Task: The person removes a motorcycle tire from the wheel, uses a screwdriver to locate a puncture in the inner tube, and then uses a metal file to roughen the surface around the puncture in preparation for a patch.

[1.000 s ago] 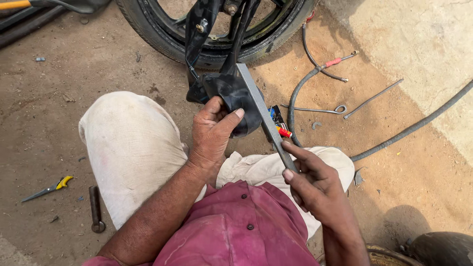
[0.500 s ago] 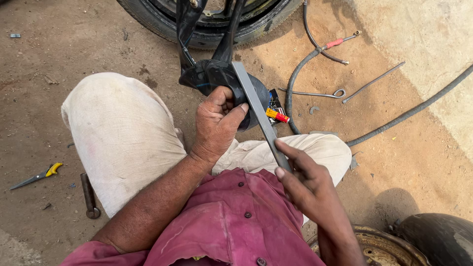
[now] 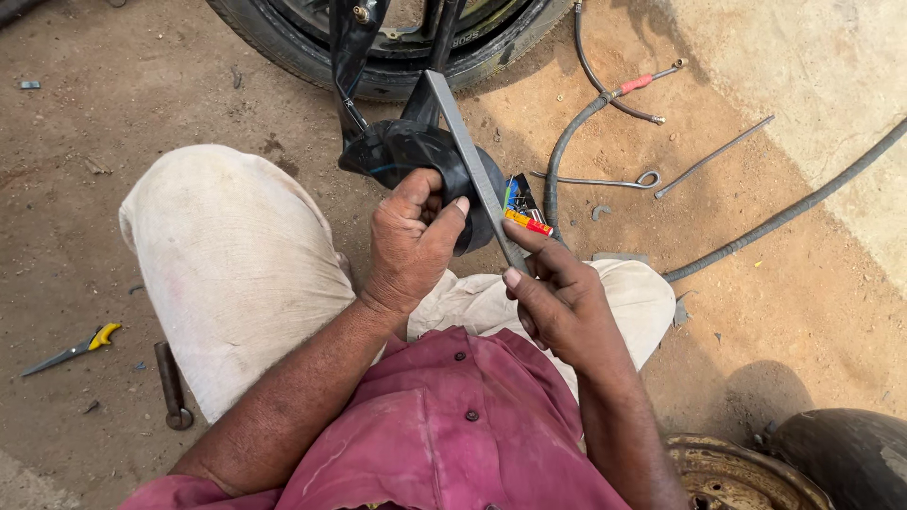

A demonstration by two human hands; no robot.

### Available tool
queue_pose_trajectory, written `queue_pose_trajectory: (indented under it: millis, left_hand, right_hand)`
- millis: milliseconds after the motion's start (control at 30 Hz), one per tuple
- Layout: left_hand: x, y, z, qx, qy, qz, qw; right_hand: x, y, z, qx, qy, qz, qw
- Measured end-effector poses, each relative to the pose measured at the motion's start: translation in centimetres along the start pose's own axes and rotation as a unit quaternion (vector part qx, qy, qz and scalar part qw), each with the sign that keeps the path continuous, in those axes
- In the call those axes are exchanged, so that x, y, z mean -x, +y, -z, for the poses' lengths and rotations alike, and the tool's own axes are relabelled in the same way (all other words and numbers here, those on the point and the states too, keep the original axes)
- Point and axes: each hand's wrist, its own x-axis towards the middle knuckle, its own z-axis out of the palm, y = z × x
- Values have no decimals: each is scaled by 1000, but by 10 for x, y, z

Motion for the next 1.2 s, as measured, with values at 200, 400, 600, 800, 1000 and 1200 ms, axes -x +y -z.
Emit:
queue_pose_trajectory:
  millis: [200,400,600,800,1000,1200]
  left_hand:
    - [-3,2,6,-20,12,32,999]
    - [-2,4,4,-101,14,-49,994]
    - [-10,3,10,-73,25,17,997]
    - [-5,-4,2,-82,16,-26,996]
    - [-14,-9,6,47,20,38,998]
    - [-4,-5,-1,-3,-5,12,1000]
  right_hand:
    - [35,-10,29,49,-17,-72,996]
    - [-3,-8,-4,16,-18,15,1000]
    - [25,-21,18,41,3,-86,995]
    - [4,-2,-1,65,7,20,998]
    - [24,-19,18,31,7,-64,997]
    - [5,3,6,40,2,-28,999]
